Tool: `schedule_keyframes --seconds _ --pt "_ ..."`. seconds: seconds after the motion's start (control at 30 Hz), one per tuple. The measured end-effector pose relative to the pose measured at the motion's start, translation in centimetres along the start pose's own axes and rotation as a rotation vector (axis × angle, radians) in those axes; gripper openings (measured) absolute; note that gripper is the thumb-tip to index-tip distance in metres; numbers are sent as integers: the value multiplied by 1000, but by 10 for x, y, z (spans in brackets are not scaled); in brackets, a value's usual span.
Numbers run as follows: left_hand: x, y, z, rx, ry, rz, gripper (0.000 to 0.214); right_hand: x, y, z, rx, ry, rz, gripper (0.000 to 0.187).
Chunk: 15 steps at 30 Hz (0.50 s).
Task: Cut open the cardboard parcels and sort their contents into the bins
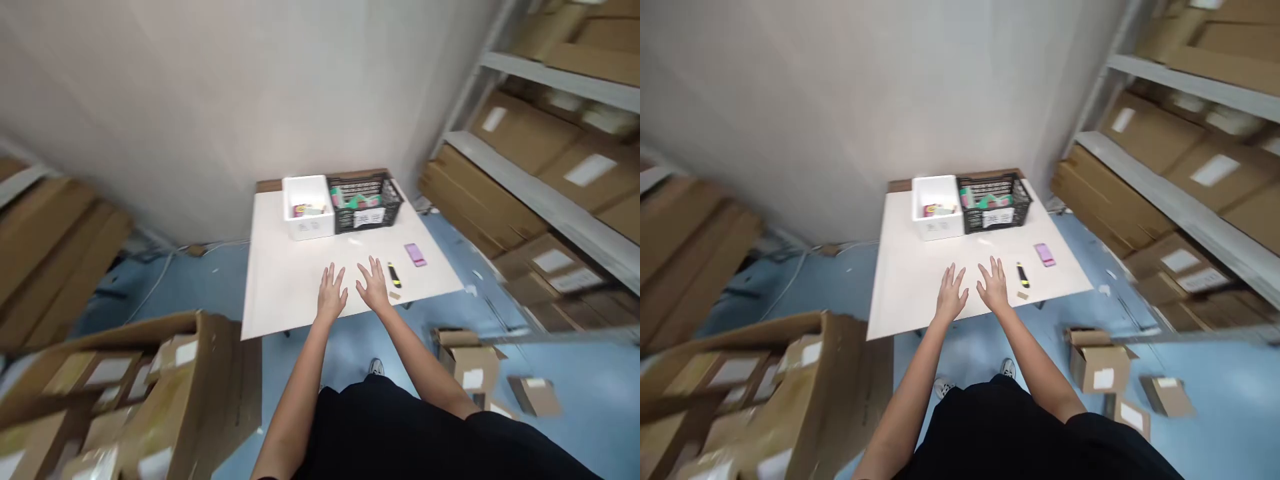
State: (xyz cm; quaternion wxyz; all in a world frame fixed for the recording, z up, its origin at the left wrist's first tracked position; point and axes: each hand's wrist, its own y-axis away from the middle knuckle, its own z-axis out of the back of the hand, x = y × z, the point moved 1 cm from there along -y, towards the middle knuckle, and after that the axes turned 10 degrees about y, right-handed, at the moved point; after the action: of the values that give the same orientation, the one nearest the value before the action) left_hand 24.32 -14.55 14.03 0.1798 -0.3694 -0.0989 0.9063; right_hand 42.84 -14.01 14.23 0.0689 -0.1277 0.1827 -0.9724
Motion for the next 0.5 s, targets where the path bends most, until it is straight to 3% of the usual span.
schedule_keyframes --seconds 0.13,0.27,0.4,0.5 --pt "80 69 93 -166 -67 222 70 135 -21 -42 56 -113 248 56" --pt "145 158 175 -311 -153 438 69 271 -13 -78 147 -227 498 55" --pt "184 252 233 -480 -205 657 72 388 14 -104 256 -313 744 58" --pt "199 317 258 -598 -235 808 72 459 35 -119 321 -358 924 59"
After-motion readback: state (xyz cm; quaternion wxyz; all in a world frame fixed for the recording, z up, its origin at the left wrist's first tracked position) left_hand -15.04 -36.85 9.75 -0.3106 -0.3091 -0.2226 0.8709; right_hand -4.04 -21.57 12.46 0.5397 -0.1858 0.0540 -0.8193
